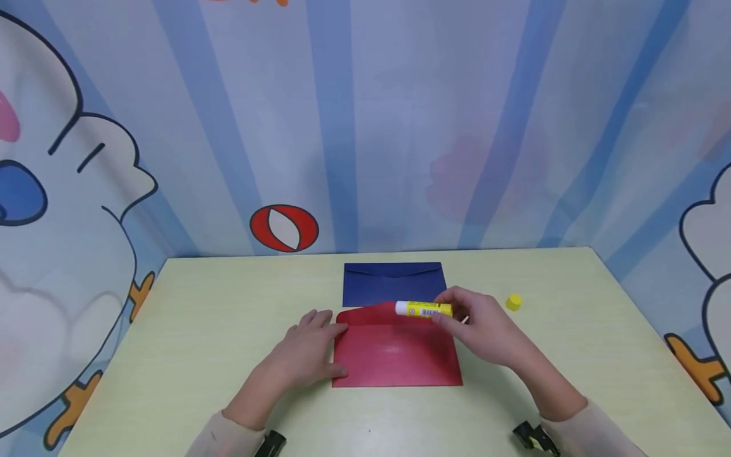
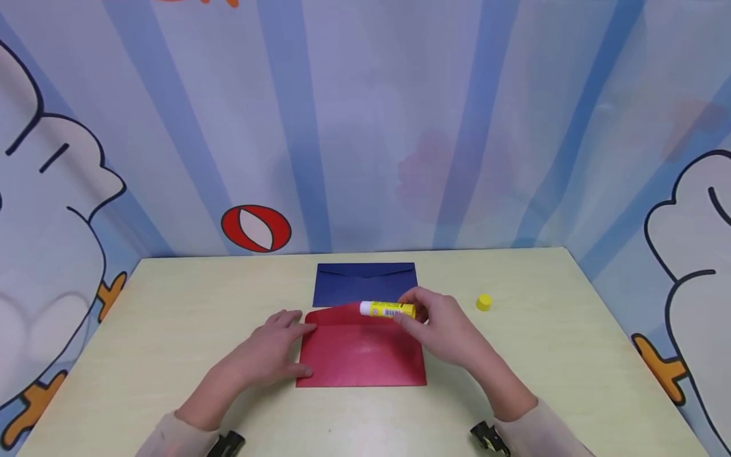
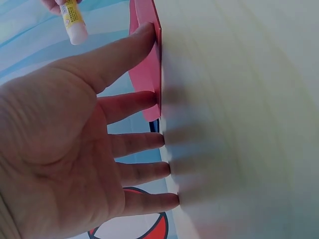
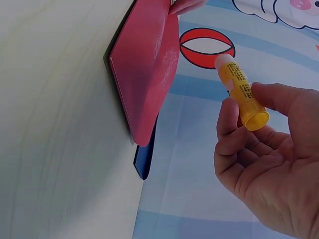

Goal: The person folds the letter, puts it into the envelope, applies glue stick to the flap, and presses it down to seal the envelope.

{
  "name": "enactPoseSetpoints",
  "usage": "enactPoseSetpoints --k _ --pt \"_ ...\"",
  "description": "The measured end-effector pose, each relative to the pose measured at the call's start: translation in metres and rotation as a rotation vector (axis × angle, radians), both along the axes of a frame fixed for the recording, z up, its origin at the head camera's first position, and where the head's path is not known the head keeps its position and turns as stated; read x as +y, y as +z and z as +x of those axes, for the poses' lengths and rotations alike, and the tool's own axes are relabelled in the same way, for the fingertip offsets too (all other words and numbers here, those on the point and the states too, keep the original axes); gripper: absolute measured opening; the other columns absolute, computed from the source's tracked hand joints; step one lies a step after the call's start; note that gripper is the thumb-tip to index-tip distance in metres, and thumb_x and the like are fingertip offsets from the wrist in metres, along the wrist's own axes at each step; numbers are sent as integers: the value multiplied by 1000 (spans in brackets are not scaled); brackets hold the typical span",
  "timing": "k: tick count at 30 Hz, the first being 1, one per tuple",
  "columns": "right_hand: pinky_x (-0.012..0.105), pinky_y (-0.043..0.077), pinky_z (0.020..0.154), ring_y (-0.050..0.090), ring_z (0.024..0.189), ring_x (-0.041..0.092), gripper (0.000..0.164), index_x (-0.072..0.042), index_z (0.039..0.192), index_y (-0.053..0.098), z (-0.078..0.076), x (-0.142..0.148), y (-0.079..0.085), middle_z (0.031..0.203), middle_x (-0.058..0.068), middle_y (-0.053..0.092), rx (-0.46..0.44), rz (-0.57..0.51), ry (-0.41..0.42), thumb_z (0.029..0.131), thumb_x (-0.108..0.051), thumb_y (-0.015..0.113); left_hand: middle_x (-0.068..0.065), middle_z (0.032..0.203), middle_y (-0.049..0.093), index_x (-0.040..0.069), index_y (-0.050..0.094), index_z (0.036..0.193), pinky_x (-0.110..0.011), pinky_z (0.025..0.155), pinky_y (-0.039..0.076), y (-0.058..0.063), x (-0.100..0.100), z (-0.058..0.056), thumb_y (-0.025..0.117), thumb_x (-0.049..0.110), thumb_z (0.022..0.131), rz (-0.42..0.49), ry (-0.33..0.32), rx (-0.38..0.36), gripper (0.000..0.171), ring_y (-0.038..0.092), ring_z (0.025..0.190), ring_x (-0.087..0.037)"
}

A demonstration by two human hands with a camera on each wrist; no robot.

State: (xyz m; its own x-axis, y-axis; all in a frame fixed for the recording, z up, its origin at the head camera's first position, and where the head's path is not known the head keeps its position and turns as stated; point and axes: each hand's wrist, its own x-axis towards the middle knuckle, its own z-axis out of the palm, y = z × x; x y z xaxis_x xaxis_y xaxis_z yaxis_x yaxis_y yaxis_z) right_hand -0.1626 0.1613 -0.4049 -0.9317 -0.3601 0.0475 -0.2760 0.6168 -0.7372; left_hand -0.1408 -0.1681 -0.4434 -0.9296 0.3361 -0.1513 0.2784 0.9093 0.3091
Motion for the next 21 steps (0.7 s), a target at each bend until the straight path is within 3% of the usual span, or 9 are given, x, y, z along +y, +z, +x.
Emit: enactPoseSetpoints --k 13,21 --pt "30 55 59 62 80 19 27 -9 121 70 -1 -6 -1 92 -2 67 18 60 22 99 -22 78 -18 154 48 13 58 152 -65 104 49 0 2 1 96 43 74 -50 -18 13 91 39 145 -44" --pt "29 53 60 59 79 17 17 -11 111 71 -4 -17 0 94 -4 65 77 94 72 97 -18 79 -17 152 48 14 59 152 -64 102 50 3 3 1 96 44 74 -53 -19 7 91 40 144 -43"
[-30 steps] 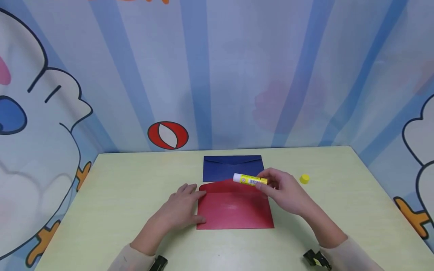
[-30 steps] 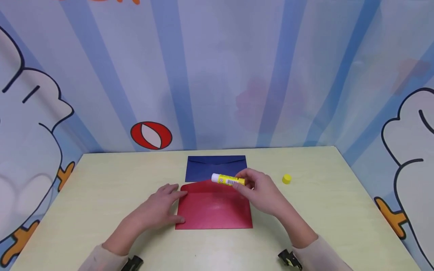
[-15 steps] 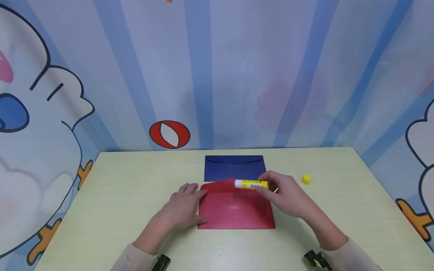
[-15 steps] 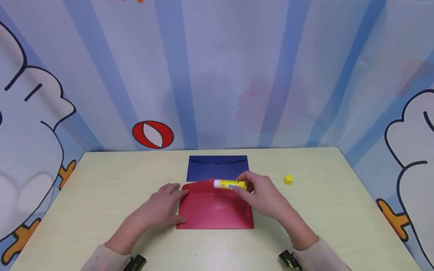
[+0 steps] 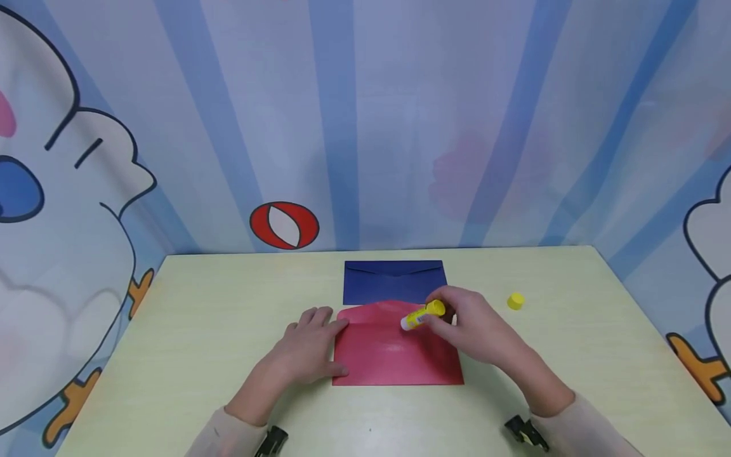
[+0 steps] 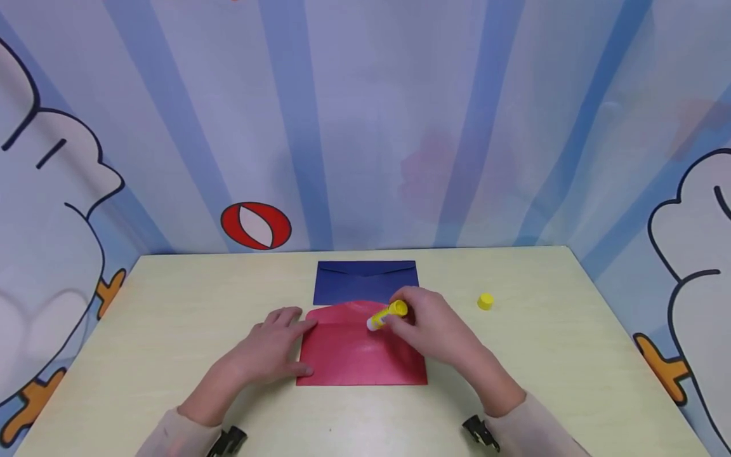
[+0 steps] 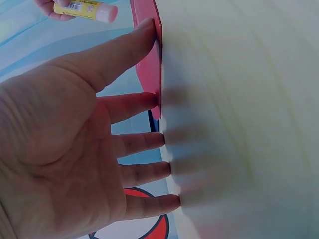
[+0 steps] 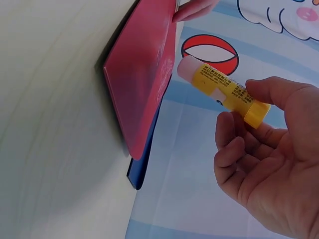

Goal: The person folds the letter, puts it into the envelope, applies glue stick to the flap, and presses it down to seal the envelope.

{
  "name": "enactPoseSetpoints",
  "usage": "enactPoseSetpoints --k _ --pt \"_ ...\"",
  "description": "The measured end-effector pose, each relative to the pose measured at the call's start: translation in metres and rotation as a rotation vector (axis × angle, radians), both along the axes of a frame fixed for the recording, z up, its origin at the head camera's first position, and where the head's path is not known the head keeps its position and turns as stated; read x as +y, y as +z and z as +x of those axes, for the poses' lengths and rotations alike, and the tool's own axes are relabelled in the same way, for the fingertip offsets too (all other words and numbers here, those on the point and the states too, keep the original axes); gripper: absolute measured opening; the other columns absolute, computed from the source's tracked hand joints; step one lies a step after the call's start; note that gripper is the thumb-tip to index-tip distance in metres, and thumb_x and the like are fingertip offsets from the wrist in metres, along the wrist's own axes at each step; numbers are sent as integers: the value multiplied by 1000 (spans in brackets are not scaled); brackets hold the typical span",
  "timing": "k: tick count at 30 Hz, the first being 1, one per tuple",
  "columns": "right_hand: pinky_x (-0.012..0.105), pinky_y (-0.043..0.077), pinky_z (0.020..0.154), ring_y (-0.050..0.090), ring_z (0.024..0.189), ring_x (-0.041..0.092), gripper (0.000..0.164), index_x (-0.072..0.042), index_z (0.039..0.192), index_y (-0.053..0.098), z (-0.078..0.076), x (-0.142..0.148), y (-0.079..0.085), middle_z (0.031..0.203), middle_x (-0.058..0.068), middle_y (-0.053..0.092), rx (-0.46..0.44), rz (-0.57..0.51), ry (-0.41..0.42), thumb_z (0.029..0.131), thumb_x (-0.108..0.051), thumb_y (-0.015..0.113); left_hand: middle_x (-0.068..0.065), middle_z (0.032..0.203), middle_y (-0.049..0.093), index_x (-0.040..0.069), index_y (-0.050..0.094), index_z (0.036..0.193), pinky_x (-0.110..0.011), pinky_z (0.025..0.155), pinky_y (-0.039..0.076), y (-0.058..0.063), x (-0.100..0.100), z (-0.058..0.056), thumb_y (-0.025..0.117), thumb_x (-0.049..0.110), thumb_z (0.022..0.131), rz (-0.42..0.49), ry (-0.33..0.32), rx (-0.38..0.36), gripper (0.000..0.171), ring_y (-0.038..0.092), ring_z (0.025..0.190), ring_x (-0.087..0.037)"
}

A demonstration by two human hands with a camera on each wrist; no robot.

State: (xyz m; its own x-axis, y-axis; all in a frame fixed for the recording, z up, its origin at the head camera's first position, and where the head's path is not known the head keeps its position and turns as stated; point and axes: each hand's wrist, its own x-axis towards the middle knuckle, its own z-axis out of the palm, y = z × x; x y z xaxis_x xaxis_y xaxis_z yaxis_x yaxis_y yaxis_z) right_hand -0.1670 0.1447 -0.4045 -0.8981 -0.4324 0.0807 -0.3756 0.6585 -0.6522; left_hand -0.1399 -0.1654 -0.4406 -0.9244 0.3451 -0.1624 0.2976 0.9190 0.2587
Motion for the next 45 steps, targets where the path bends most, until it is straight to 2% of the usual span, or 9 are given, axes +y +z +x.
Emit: enactPoseSetpoints --k 4,13,22,30,34,39,42,45 --pt "29 56 65 61 79 15 20 -9 114 70 -2 -9 0 96 -4 67 -6 34 17 97 -16 78 -18 154 47 14 58 152 -65 105 49 1 0 1 95 42 75 6 1 -14 91 39 145 -43" --pt "27 57 63 64 79 13 26 -8 121 69 0 -20 1 95 -3 70 -27 68 6 97 -14 78 -20 162 40 11 54 156 -72 111 39 1 0 0 93 40 79 21 16 -68 90 30 153 -48" --pt "23 57 68 69 84 11 30 -6 124 64 0 -20 0 95 -3 71 -2 103 31 97 -13 77 -20 163 40 12 54 156 -71 111 39 0 -1 1 93 41 80 8 12 -65 91 29 153 -48" --pt "26 56 69 64 78 9 30 -4 124 66 0 -28 1 87 -9 68 -26 187 44 98 -14 77 -20 162 41 11 54 156 -71 112 40 1 0 2 92 41 81 6 2 -62 89 30 153 -48" --pt "25 57 72 64 80 7 26 -6 121 67 1 -40 -2 88 -11 67 9 206 67 99 -15 77 -21 162 41 11 53 156 -71 112 40 2 0 1 92 41 81 3 6 -68 90 30 152 -48" --pt "26 58 77 66 87 7 27 -8 124 68 2 -58 -7 94 -11 67 90 189 141 100 -16 75 -20 163 40 13 52 158 -70 112 39 2 0 0 92 42 81 -11 7 -72 91 30 153 -47" --pt "26 58 77 65 86 7 23 -10 122 68 3 -65 -9 95 -10 67 133 184 185 101 -16 74 -20 163 40 13 52 158 -70 112 40 1 -1 0 92 43 81 -8 4 -70 91 30 153 -47" --pt "25 57 74 63 82 6 22 -12 120 68 4 -65 -9 94 -11 65 144 191 194 100 -17 75 -20 162 40 12 53 157 -70 111 40 2 -1 0 92 43 81 -2 1 -68 91 30 153 -47"
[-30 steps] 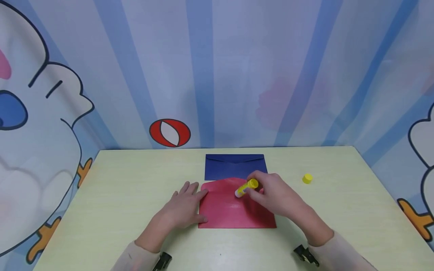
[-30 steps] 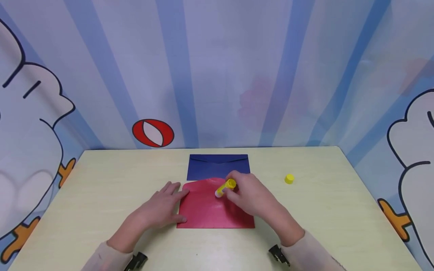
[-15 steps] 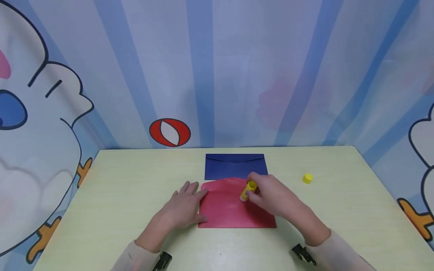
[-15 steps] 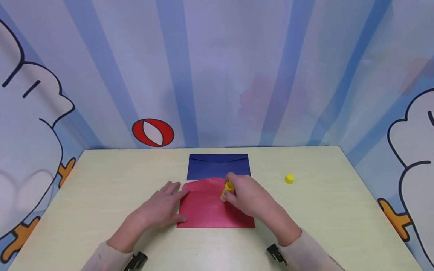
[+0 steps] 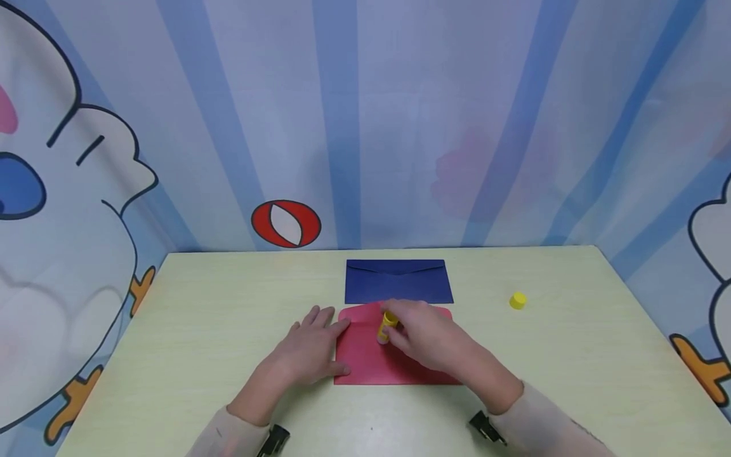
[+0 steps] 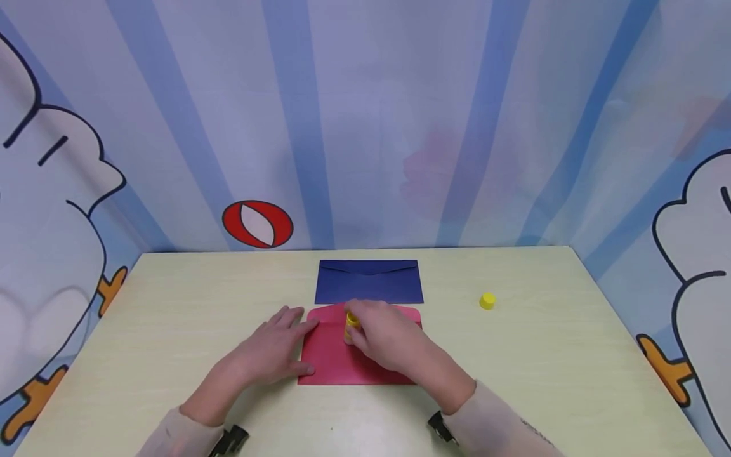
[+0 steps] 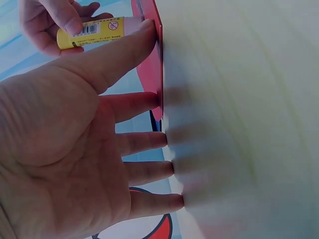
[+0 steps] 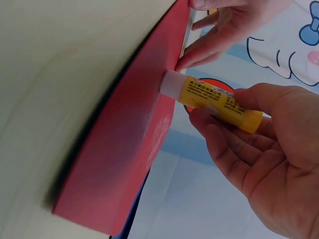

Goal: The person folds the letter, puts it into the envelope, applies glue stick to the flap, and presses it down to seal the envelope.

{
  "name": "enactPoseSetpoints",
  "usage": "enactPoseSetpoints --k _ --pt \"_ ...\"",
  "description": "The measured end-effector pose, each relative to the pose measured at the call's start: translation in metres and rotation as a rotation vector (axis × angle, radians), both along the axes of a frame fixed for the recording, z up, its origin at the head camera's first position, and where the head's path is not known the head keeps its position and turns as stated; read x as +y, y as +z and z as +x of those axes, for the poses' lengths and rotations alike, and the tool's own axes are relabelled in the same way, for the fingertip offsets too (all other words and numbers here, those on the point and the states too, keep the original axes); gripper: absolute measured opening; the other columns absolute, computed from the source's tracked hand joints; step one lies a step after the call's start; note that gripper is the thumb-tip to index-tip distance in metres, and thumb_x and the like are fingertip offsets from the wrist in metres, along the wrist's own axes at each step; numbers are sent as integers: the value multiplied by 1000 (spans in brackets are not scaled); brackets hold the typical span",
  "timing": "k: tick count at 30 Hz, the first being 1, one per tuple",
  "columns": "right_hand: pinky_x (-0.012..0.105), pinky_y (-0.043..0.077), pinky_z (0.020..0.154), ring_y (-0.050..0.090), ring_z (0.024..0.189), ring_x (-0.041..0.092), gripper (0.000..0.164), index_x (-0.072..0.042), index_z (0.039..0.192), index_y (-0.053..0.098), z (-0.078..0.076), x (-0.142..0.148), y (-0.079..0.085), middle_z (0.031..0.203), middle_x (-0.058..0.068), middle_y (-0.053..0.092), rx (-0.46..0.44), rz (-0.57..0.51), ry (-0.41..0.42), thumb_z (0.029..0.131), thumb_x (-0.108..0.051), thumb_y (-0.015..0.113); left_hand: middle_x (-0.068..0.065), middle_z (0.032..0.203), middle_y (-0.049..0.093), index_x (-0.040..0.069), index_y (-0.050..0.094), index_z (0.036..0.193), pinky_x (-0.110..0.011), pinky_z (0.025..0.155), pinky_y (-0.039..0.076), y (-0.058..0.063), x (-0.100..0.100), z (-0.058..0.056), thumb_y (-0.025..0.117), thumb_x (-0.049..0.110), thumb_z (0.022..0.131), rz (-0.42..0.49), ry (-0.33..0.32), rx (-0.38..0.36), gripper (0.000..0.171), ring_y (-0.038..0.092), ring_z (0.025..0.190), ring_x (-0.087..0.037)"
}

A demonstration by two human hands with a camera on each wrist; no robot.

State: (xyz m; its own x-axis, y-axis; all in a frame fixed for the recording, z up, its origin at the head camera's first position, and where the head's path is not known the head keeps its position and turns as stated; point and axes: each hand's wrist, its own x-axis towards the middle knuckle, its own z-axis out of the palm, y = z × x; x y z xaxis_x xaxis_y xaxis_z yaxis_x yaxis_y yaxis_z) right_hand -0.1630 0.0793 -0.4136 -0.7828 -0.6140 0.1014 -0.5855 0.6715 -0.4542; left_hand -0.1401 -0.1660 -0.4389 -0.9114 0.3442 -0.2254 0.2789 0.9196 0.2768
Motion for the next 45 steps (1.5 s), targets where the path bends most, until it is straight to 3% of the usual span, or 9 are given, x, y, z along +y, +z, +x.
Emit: enactPoseSetpoints --k 4,11,21,30,37,45 --pt "24 55 70 60 77 5 25 -13 121 70 1 8 3 90 -13 63 -27 8 -35 98 -17 77 -20 162 41 12 53 157 -70 111 40 0 1 0 92 43 81 -1 -2 0 91 31 152 -47" --pt "26 55 71 62 78 5 10 -12 109 71 -2 32 8 87 -13 68 -49 28 -63 99 -10 73 -21 161 42 11 54 155 -71 110 41 0 1 0 93 41 80 7 -1 6 90 32 152 -48" --pt "25 54 65 61 73 9 18 -4 115 70 -6 44 11 88 -6 67 -69 56 -125 99 -10 74 -20 160 42 11 55 155 -70 109 42 2 2 -1 95 40 78 10 6 9 91 33 151 -47" --pt "23 57 72 62 80 6 16 -12 113 71 -5 15 2 92 -11 65 -29 8 -71 99 -15 76 -20 160 42 11 56 154 -70 109 43 1 2 0 95 40 77 8 8 7 91 33 151 -48" --pt "23 56 71 62 79 7 30 -8 125 70 -2 4 1 93 -8 66 -13 -3 5 97 -17 78 -20 161 42 12 55 155 -71 110 41 -2 1 -1 94 41 78 14 7 4 91 32 152 -47" --pt "24 54 64 59 71 7 16 -14 107 70 2 22 10 82 -12 61 -57 33 -11 95 -14 81 -20 161 42 13 55 155 -70 111 41 -3 1 -1 94 41 78 11 12 3 91 31 152 -47"
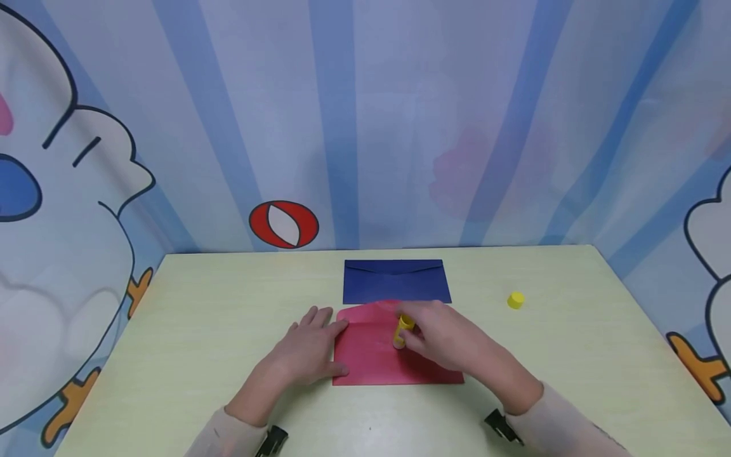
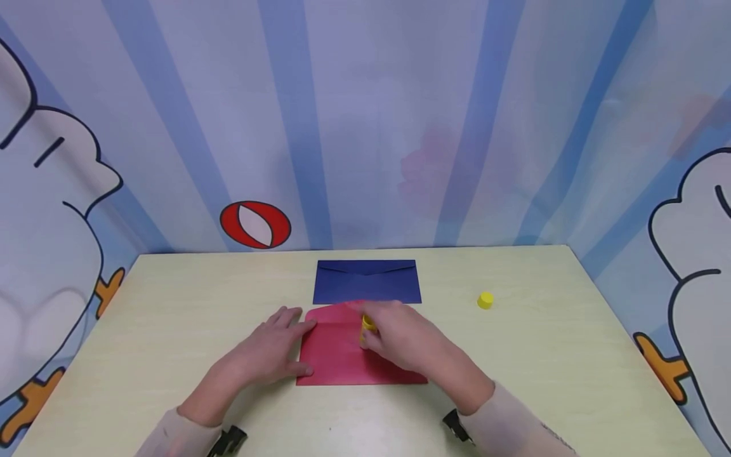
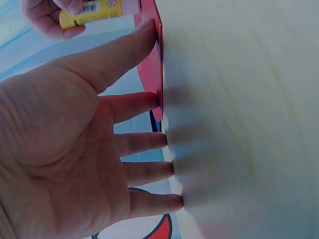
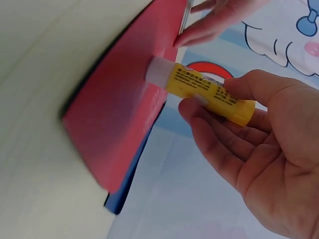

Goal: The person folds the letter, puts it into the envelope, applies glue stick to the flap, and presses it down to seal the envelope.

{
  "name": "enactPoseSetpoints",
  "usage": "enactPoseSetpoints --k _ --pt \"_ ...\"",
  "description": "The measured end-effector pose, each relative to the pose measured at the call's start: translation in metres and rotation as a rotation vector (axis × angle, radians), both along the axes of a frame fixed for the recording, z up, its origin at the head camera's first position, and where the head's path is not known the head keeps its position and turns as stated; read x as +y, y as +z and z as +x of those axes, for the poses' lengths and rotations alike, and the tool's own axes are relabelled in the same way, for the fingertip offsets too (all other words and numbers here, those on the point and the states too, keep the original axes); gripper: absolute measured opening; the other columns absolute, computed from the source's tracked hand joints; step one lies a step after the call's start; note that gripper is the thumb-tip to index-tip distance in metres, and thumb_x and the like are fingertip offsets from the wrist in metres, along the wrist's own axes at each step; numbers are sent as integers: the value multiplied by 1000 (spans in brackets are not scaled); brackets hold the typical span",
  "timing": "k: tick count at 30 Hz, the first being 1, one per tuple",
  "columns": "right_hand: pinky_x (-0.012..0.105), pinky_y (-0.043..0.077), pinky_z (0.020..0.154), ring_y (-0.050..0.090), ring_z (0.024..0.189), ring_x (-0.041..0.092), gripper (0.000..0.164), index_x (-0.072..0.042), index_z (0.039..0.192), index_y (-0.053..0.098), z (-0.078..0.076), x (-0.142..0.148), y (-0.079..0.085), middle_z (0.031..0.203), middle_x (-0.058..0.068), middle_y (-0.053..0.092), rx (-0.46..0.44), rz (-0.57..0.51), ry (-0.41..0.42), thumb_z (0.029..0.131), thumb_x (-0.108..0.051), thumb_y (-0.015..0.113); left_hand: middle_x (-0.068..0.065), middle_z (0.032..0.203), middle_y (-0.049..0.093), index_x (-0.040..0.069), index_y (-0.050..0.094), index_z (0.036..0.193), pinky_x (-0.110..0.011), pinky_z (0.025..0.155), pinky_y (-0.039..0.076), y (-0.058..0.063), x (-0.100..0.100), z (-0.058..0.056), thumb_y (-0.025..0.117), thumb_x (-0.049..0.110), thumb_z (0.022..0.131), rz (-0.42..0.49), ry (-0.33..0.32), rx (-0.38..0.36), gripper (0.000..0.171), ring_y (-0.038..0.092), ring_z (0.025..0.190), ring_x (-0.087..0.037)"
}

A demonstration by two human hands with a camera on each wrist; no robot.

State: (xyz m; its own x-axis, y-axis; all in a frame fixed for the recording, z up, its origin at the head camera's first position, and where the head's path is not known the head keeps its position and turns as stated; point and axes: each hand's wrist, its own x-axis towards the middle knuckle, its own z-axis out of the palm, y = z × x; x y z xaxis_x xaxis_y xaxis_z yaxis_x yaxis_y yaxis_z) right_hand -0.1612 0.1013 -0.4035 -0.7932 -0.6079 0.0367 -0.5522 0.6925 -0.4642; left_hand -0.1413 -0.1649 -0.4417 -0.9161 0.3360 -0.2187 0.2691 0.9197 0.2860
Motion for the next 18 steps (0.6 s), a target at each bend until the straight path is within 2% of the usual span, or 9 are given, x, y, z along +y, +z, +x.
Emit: enactPoseSetpoints --k 4,8,18 --pt "26 51 61 55 67 7 12 -16 99 67 -2 14 1 77 -13 56 32 30 -5 96 -12 78 -20 161 42 12 55 155 -71 111 41 2 0 1 94 40 78 4 -2 -3 91 32 152 -47" --pt "25 50 62 54 68 7 10 -12 100 68 -4 21 0 79 -12 57 56 43 -14 97 -10 77 -20 161 42 11 55 155 -70 110 41 3 0 2 94 41 79 0 -2 -2 90 32 151 -47" --pt "24 53 67 58 74 7 13 -13 106 69 -5 -5 -2 86 -11 62 33 44 -46 98 -16 78 -20 161 42 12 55 155 -70 110 42 2 0 1 94 41 79 -6 -2 -2 91 32 152 -47"
